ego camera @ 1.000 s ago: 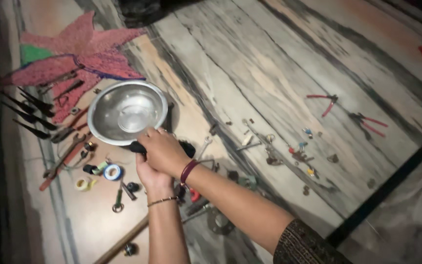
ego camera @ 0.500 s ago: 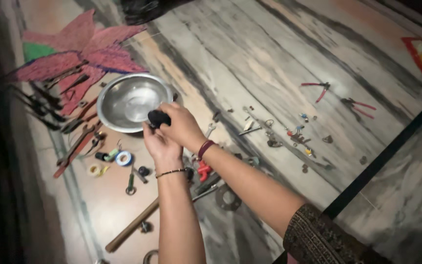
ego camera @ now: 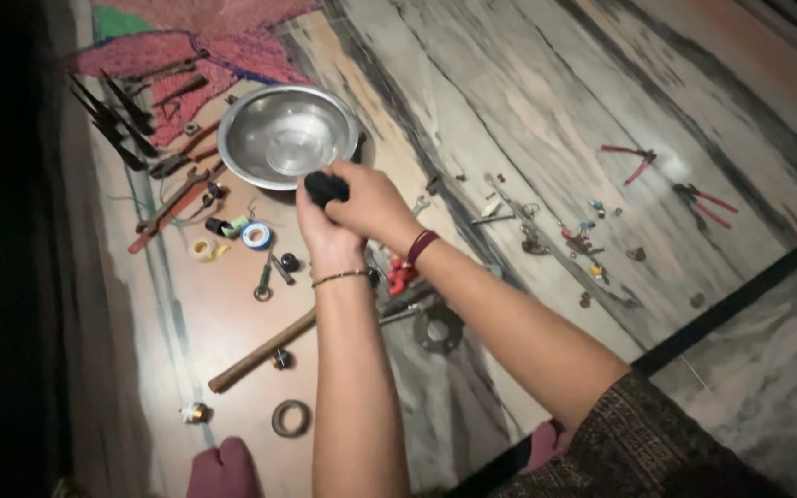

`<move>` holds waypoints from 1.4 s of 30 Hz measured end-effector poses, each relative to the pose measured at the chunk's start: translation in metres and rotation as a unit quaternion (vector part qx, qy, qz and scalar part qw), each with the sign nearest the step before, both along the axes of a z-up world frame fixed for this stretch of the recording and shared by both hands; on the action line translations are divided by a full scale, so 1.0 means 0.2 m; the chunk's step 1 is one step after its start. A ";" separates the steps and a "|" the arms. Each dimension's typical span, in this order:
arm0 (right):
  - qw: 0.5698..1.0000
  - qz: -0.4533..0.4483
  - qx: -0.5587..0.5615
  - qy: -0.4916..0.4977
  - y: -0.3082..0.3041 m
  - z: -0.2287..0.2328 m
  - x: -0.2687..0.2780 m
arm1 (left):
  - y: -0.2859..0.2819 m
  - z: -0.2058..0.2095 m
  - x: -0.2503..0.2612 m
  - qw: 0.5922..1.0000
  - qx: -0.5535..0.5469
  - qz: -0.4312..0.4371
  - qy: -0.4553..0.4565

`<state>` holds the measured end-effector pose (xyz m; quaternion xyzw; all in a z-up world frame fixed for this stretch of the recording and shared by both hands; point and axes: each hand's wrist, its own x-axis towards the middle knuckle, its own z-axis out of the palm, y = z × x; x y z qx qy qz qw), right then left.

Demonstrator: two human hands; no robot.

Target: The person sits on the floor and wipes small metal hardware pieces with a dark cloth. They pick up individual items, rub them, and place them back on the floor among other tools and parts.

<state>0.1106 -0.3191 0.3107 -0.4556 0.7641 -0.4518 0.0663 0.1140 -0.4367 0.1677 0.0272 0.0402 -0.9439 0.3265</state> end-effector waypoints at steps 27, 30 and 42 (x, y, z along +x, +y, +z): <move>0.980 0.091 -0.026 0.175 0.17 0.64 0.16 | 0.27 0.96 0.27 0.998 0.017 0.051 -0.046; 0.976 0.091 -0.022 0.194 0.15 0.67 0.21 | 0.26 1.00 0.32 0.996 0.020 0.052 -0.063; 0.982 0.061 -0.012 0.179 0.20 0.79 0.24 | 0.20 1.01 0.20 0.997 0.011 0.066 -0.024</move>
